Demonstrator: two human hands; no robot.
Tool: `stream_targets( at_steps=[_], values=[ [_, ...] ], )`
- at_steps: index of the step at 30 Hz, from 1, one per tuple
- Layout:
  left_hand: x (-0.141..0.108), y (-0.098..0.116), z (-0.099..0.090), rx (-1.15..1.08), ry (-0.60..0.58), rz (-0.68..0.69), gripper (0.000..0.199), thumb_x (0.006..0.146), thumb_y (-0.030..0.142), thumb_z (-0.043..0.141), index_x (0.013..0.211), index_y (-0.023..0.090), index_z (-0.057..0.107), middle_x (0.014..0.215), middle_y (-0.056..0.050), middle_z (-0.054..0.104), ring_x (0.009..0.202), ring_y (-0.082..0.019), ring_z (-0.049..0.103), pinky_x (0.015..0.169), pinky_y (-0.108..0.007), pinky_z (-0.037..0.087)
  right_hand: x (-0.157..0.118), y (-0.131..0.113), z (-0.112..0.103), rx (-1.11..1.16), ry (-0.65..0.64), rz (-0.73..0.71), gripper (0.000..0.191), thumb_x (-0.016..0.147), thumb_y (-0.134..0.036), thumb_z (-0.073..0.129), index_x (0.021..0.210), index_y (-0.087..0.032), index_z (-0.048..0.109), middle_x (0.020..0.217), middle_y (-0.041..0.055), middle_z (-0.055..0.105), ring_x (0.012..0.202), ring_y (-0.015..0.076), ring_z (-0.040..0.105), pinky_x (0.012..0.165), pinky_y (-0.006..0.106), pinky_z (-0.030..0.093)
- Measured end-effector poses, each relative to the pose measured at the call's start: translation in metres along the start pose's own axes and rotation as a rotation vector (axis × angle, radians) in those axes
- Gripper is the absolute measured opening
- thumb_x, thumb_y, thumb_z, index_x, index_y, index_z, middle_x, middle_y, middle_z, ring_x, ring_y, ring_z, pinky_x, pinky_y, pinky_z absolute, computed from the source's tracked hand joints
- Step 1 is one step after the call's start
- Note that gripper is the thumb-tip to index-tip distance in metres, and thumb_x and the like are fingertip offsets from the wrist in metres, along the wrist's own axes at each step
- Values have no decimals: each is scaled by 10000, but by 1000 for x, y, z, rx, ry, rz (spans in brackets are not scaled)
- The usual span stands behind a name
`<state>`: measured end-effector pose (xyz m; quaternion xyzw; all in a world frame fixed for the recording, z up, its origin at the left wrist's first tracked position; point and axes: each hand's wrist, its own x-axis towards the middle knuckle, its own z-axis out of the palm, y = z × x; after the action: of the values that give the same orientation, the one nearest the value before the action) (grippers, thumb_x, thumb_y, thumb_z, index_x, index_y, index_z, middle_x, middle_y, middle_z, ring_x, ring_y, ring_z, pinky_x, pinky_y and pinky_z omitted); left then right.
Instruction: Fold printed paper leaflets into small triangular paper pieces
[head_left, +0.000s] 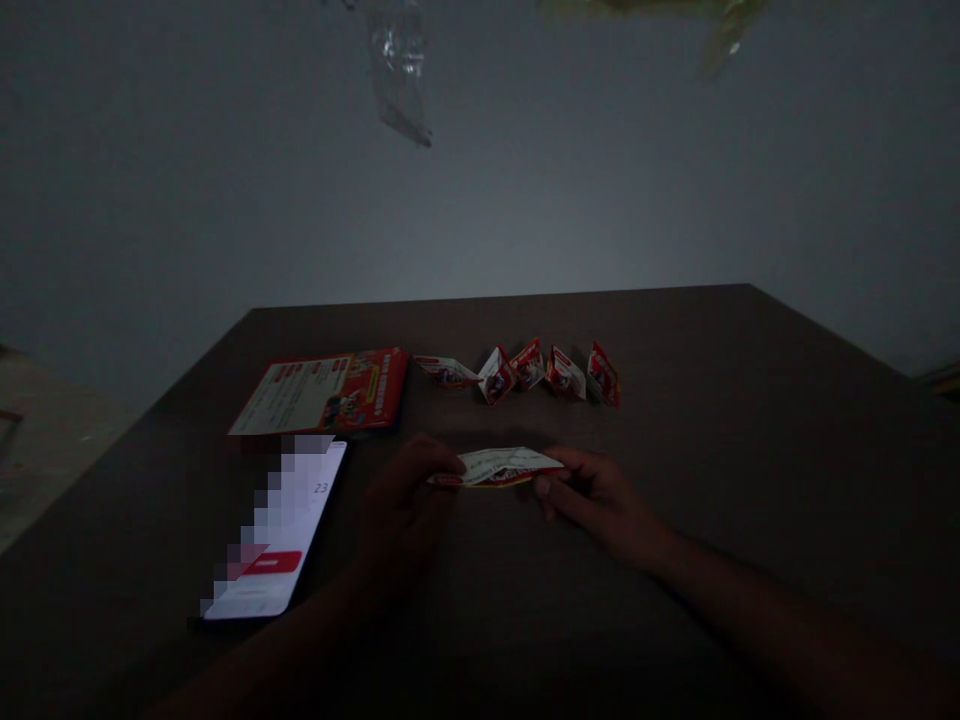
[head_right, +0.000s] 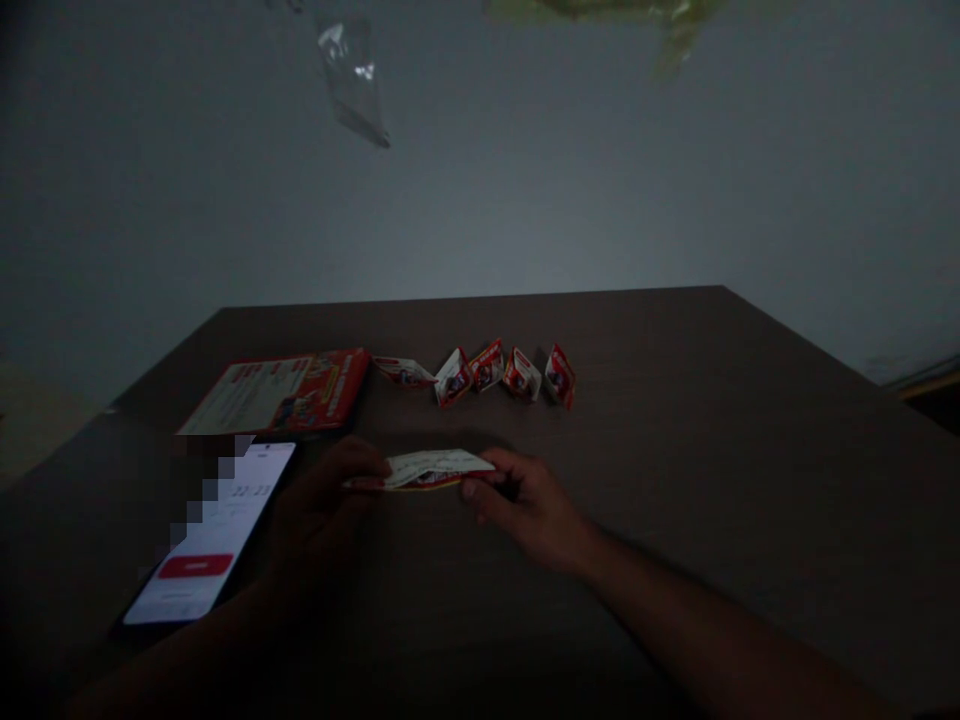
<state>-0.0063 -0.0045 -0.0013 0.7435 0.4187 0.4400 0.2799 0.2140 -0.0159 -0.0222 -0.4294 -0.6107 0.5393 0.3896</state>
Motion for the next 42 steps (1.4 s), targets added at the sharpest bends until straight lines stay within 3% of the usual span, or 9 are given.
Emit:
stream_targets(
  at_steps=[3,7,12,15,19,25,30,36,42],
  values=[
    [-1,-3,0,-42,-3,43,117,795,95,471,794,167,563,781,-3,521,692,-124,522,615,-227,413,0,1,0,-7,-25,4,188,862,-338,541,880,-153,570,630,-27,512,574,101,468,535,212,365],
    [-1,-4,1,-68,-3,93,120,789,89,472,817,176,550,818,-5,518,713,-123,523,619,-219,422,-3,-1,-2,-181,-95,-47,185,895,-300,480,792,-165,552,662,-17,510,601,105,464,550,216,359],
    [0,-2,1,-48,-17,30,144,795,94,464,856,186,555,845,-9,543,744,-132,553,650,-224,452,-5,-8,-4,-471,-153,-77,269,935,-271,379,724,-171,513,610,-37,457,530,89,424,509,212,316],
    [-1,-1,3,-34,-39,-35,202,794,127,485,969,191,562,916,-32,590,818,-165,590,703,-256,481,-4,-9,-4,-514,-141,-70,341,953,-317,333,705,-168,513,590,-35,462,511,89,426,503,215,311],
    [-4,-3,6,-68,-88,-67,304,811,193,524,1115,208,531,1058,-61,603,915,-193,604,746,-278,496,-4,-4,-4,-385,-95,-36,432,959,-384,310,657,-163,527,557,-28,478,500,91,439,499,214,316],
    [-6,-7,11,-49,-128,-222,396,839,228,522,1225,231,436,938,-30,593,695,-132,597,632,-259,491,1,8,-4,-83,45,56,515,929,-462,365,540,-161,519,486,-24,478,475,92,426,502,225,312],
    [-3,-8,14,-74,-173,-213,361,823,188,512,1175,238,447,1004,-25,557,669,-98,574,597,-231,476,7,10,-5,203,166,98,531,865,-552,424,472,-195,408,384,-31,466,386,93,381,450,239,286],
    [-2,-7,16,-70,-209,-219,335,817,189,508,1149,213,472,984,-31,566,655,-101,576,588,-241,480,12,12,-9,301,251,141,540,844,-585,438,468,-213,334,340,-49,427,339,91,354,440,250,290],
    [-1,-7,16,2,-246,-214,276,800,173,517,1075,184,538,934,-33,588,659,-110,569,590,-237,475,11,10,-8,254,199,125,575,847,-602,415,432,-207,363,348,-40,402,357,92,343,438,256,266]
  ],
)
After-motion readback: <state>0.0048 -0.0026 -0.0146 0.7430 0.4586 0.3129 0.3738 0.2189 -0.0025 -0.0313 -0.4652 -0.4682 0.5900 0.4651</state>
